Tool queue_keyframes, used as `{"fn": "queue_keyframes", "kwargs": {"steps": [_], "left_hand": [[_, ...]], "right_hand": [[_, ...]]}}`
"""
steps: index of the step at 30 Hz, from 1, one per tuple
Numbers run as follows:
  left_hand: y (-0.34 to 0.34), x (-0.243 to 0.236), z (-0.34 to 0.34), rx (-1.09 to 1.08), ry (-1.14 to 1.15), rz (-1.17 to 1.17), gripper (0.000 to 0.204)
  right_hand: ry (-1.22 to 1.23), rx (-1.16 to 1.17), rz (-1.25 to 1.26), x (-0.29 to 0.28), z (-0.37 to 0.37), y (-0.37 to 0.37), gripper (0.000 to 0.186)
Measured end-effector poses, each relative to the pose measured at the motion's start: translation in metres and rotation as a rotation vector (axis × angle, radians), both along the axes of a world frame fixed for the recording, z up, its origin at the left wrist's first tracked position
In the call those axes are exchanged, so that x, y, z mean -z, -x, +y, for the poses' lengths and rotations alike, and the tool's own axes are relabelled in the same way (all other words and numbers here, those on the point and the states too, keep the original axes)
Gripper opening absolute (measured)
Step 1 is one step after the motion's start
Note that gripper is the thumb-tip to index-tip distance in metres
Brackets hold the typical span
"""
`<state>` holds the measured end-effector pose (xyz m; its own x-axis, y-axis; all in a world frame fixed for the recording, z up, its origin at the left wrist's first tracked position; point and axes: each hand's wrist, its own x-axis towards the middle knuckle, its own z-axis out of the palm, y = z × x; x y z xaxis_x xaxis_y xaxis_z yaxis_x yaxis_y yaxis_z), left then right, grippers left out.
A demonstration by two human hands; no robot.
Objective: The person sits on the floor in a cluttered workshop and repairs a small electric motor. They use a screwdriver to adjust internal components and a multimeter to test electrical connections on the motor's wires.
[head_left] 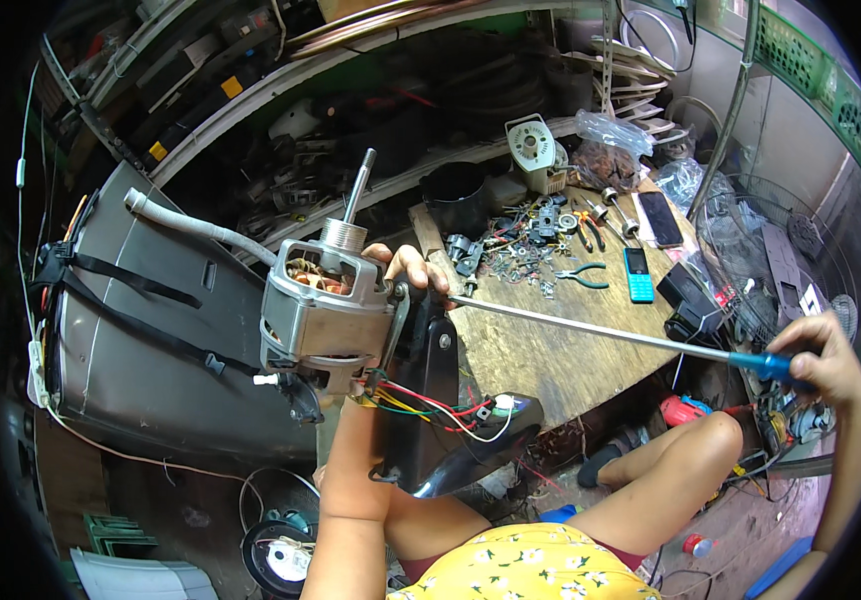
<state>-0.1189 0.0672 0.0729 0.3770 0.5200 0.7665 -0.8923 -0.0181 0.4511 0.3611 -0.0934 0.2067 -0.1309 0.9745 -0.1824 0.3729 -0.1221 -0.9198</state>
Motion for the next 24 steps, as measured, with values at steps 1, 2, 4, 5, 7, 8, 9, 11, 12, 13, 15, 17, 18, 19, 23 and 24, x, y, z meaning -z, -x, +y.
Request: {"fn": "queue_keyframes", "kwargs": {"steps": [1,2,4,5,7,8,9,11,12,13,15,17,18,19,23,24], "left_hand": [[0.001,-0.001,0.0,0.009,0.008,0.024,0.048],[0.003,-0.001,0.002,0.022,0.011,0.058,0.044],[0.0,-0.003,-0.005,-0.054,0.046,0.108,0.039],[-0.005,-0.005,-0.008,-0.089,0.062,0.133,0.037],[-0.006,-0.006,-0.007,-0.075,0.048,0.138,0.036],[-0.004,-0.005,-0.007,-0.065,0.051,0.14,0.035],[-0.004,-0.004,-0.006,-0.053,0.054,0.14,0.035],[-0.004,-0.006,-0.012,-0.111,0.073,0.14,0.033],[-0.006,-0.002,-0.006,-0.074,0.03,0.075,0.038],[-0.007,0.001,0.0,-0.037,-0.018,0.006,0.045],[0.0,0.002,-0.003,-0.06,-0.018,0.016,0.044],[-0.001,0.002,-0.002,-0.053,-0.017,0.018,0.044],[0.004,0.001,-0.004,-0.023,0.009,0.04,0.046],[0.006,-0.002,-0.005,-0.048,0.017,0.077,0.041],[0.003,-0.007,-0.012,-0.054,0.048,0.089,0.037],[-0.002,-0.004,-0.008,-0.01,0.029,0.038,0.044]], "right_hand": [[-0.008,-0.026,0.005,-0.006,0.005,-0.01,0.061],[-0.045,-0.015,-0.039,-0.022,0.005,-0.01,0.061],[0.04,-0.034,-0.076,-0.061,0.01,-0.004,0.058],[0.149,-0.05,-0.069,-0.078,0.014,0.001,0.057],[0.371,-0.085,0.0,-0.09,0.027,0.007,0.056],[0.414,-0.095,-0.004,-0.089,0.027,0.007,0.056],[0.458,-0.102,-0.007,-0.089,0.026,0.007,0.055],[0.409,-0.136,-0.118,-0.087,0.021,0.013,0.054],[0.311,-0.126,-0.304,-0.094,0.012,0.018,0.051],[-0.149,-0.218,-0.592,-0.09,0.004,0.022,0.052],[-0.969,-0.364,-1.05,-0.059,0.015,0.018,0.053],[-1.087,-0.369,-1.172,-0.057,0.022,0.02,0.054],[-1.067,-0.374,-1.152,-0.051,0.025,0.022,0.054],[-0.914,-0.363,-1.009,-0.048,0.026,0.026,0.05],[-0.148,-0.229,-0.604,-0.063,0.012,0.036,0.036],[0.051,-0.18,-0.591,-0.082,0.007,0.043,0.038]]}}
